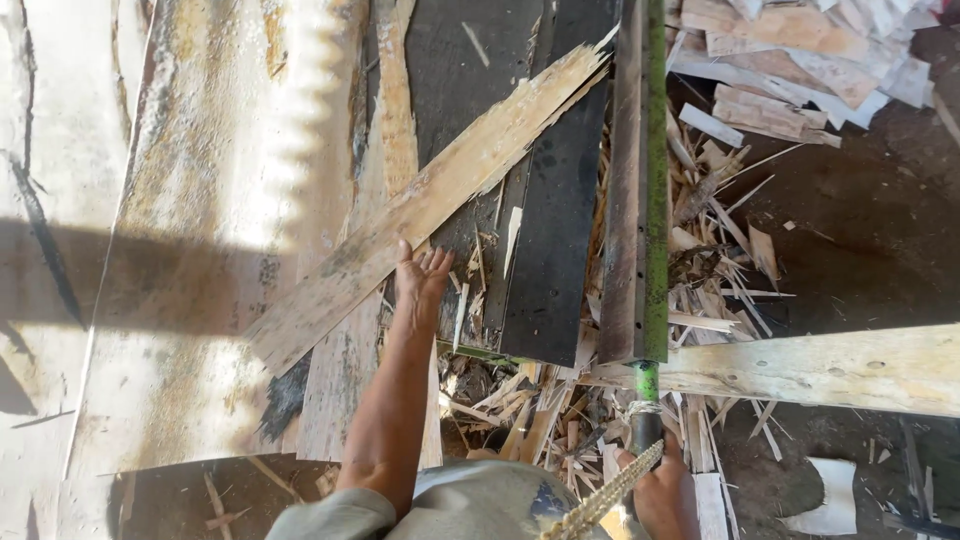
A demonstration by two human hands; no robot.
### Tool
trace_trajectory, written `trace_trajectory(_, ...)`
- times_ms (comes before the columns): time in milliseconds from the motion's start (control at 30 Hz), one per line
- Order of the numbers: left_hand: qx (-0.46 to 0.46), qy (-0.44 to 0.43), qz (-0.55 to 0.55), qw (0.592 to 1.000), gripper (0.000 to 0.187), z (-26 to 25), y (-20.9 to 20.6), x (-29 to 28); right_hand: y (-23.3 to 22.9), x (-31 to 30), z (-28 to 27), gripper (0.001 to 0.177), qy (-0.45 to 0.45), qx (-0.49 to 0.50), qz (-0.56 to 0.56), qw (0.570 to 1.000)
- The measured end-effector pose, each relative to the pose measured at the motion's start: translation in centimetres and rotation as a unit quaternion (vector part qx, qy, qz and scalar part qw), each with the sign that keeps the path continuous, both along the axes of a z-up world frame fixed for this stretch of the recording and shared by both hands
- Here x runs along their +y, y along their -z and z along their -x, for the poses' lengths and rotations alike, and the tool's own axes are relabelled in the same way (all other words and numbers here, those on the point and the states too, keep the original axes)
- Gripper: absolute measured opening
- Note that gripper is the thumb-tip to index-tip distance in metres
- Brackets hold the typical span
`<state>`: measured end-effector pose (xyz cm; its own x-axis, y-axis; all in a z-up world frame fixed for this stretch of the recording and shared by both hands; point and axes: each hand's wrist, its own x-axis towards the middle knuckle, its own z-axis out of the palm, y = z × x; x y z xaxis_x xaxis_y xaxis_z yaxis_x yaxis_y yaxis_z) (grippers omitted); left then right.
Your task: Trimming pieces of wood veneer using a large manual shear.
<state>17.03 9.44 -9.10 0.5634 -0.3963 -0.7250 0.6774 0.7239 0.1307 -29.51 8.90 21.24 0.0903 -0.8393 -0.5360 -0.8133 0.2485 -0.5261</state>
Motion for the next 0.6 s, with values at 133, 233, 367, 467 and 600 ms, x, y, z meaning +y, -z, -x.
trace_trajectory(133,-0.001,-0.010,0.044,0.999,0.104,-1.9,4.2,-2.0,2.4,-0.9,1.6,0.065,-0.026,0.011,0.011,1.000)
trace_trajectory(233,0.028,-0.043,0.034,0.998,0.096,-2.7,4.0,-2.9,2.9,-1.5,1.7,0.066,-0.029,0.046,-0.007,0.998)
trace_trajectory(367,0.059,-0.075,0.035,0.995,0.083,-4.3,3.6,-3.5,5.2,-1.9,3.4,0.066,-0.020,-0.028,0.005,0.999)
trace_trajectory(467,0.016,-0.079,-0.033,0.996,0.065,-5.6,2.5,-3.4,5.5,-2.2,3.6,0.070,-0.064,-0.001,0.047,0.997)
trace_trajectory(600,0.006,-0.165,-0.043,0.985,0.039,-7.5,2.2,-2.9,5.2,-2.2,3.3,0.074,-0.040,0.000,0.013,0.999)
